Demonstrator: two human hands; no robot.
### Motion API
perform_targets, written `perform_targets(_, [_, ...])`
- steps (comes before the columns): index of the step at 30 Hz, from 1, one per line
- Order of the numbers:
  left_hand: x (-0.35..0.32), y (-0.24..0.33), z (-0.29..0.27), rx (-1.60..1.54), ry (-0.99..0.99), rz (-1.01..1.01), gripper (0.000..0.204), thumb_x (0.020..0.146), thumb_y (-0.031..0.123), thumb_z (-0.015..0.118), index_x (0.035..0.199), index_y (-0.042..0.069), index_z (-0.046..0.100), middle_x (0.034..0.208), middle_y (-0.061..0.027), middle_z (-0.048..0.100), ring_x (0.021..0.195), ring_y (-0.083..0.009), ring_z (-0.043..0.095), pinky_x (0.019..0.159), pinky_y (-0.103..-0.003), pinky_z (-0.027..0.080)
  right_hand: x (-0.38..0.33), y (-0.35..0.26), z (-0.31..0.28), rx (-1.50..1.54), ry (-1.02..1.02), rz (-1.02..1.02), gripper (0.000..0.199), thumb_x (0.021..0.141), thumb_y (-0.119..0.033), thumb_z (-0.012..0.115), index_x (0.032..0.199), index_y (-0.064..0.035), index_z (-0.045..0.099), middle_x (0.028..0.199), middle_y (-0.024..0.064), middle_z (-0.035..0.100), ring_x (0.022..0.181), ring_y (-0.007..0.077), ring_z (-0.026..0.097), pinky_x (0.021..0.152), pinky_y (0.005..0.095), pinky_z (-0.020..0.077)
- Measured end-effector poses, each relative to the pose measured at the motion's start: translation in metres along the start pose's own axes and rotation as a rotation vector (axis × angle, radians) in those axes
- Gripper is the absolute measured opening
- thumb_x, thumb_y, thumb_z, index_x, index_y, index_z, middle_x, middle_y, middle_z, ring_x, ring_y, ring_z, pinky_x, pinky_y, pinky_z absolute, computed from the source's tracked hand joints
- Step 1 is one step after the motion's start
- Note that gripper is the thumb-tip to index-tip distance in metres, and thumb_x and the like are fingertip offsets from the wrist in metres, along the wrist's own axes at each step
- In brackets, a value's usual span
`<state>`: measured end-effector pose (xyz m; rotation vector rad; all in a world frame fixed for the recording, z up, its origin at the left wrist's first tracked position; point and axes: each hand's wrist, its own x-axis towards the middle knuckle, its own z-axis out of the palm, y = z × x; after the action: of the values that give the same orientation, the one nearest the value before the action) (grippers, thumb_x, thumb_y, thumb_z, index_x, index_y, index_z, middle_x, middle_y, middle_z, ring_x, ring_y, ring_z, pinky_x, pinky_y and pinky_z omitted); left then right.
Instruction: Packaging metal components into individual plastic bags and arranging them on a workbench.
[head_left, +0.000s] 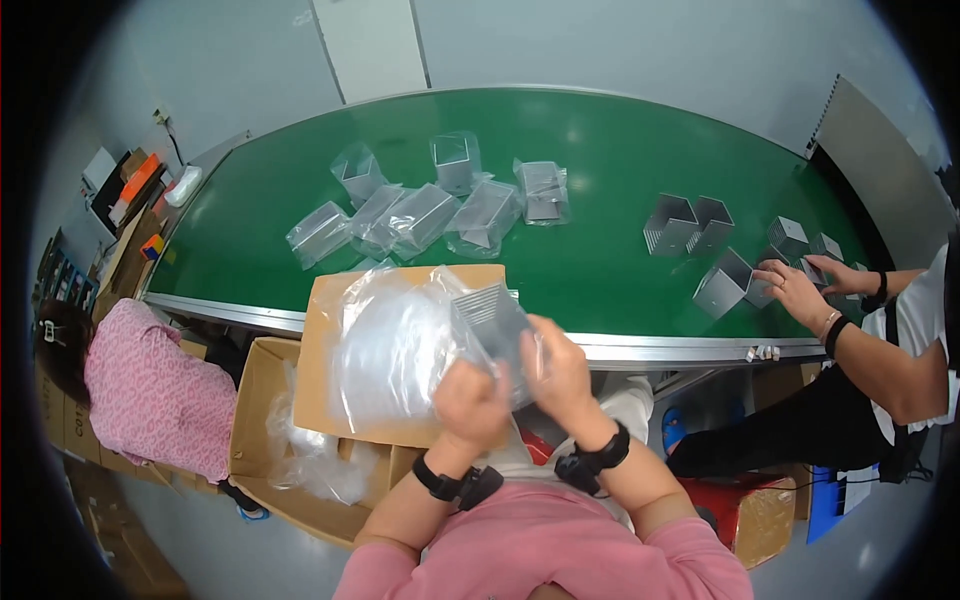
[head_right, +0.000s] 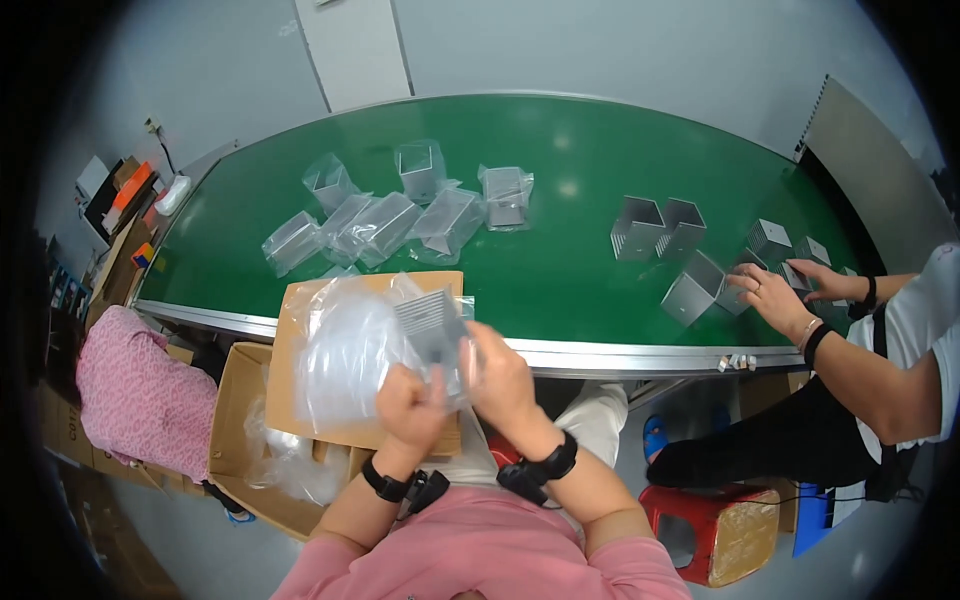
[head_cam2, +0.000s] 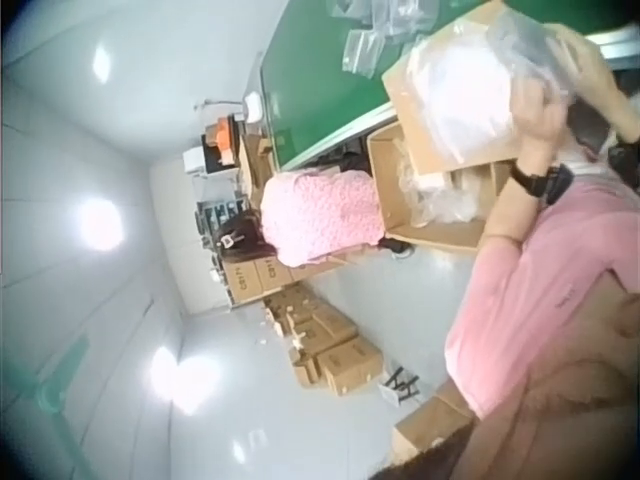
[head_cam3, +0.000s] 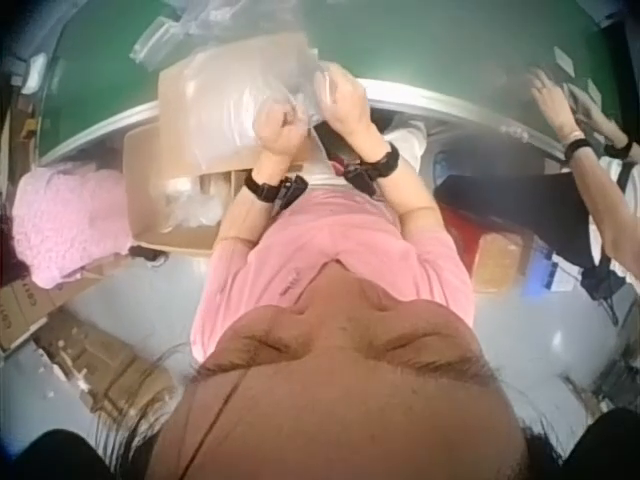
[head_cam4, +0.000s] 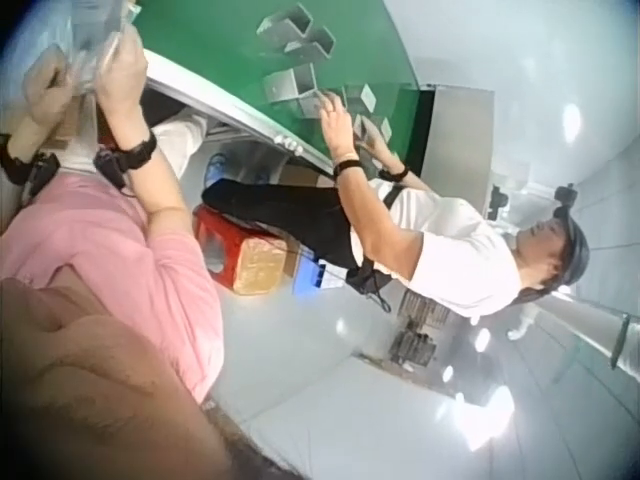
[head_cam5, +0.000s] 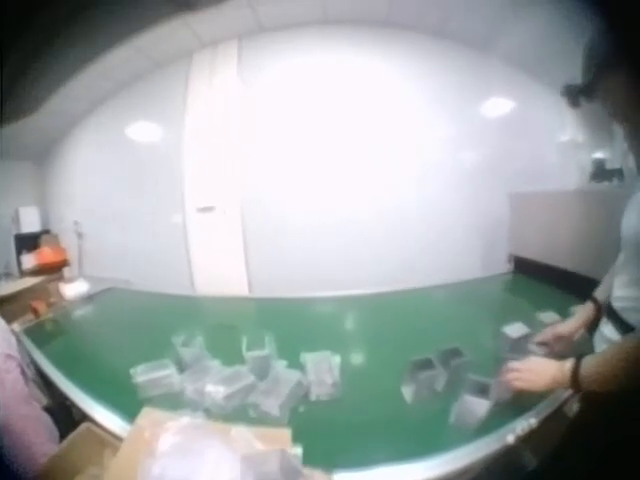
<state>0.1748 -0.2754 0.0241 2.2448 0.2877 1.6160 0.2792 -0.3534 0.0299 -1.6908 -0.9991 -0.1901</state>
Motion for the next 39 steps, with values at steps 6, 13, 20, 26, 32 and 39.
perform_targets(6, [-0.002,0.017,-0.015,-0.274,-0.381,-0.108,0.029,0.076,0.006,0.074,0.065,0.005,0.048,0.062,-0.0079,0.05,0.05,-0.0201,0.046,0.046,-0.033,0.035,0.106,0.099,-0.042,-0.209,0.41,0.07,0.027,0.089,-0.019,0.058,0.105,0.0011,0.064,0.094,0.0246,0.065,0.088,0.0424,0.062,0.076,0.0427,0.0494])
perform_targets(13, [-0.004,-0.051,-0.061,0.208,-0.288,-0.632,0.025,0.078,0.016,0.075,0.086,0.002,0.057,0.082,-0.0124,0.057,0.069,-0.0292,0.056,0.062,-0.037,0.046,0.183,0.194,-0.038,-0.57,0.229,0.339,0.033,0.088,-0.024,0.059,0.115,-0.0052,0.063,0.101,0.0254,0.064,0.098,0.0412,0.06,0.084,0.0457,0.048])
perform_targets(20, [-0.014,-0.065,-0.051,0.34,-0.486,-0.495,0.033,0.075,0.017,0.076,0.093,0.0,0.055,0.088,-0.0164,0.054,0.084,-0.0351,0.053,0.075,-0.042,0.043,0.169,0.185,-0.024,-0.598,-0.089,0.329,0.06,0.079,-0.018,0.069,0.128,0.0073,0.045,0.111,0.028,0.059,0.103,0.0433,0.058,0.087,0.0459,0.0487])
perform_targets(26, [-0.013,-0.075,-0.061,0.183,-0.511,-0.58,0.012,0.078,0.006,0.068,0.084,0.0,0.059,0.081,-0.0164,0.055,0.077,-0.0347,0.055,0.069,-0.041,0.044,0.183,0.145,-0.083,-0.769,0.0,-0.005,0.025,0.083,-0.014,0.063,0.102,0.0024,0.059,0.1,0.0219,0.063,0.095,0.0387,0.061,0.081,0.0456,0.051])
perform_targets(32, [0.0,-0.067,-0.061,0.183,-0.466,-0.509,0.007,0.082,0.005,0.064,0.086,0.0,0.064,0.081,-0.0161,0.061,0.076,-0.0339,0.058,0.068,-0.04,0.046,0.212,0.2,-0.157,-0.997,-0.002,-0.044,0.027,0.082,-0.003,0.05,0.105,-0.0037,0.065,0.102,0.0196,0.065,0.096,0.0354,0.062,0.083,0.0441,0.0506])
perform_targets(39, [-0.002,-0.063,-0.06,0.196,-0.469,-0.493,0.009,0.082,0.006,0.065,0.087,-0.001,0.066,0.081,-0.0144,0.062,0.07,-0.0293,0.06,0.065,-0.035,0.048,0.2,0.195,-0.166,-1.194,-0.28,-0.12,0.012,0.08,-0.006,0.057,0.085,-0.0053,0.068,0.086,0.0134,0.061,0.09,0.0335,0.06,0.078,0.0447,0.0498])
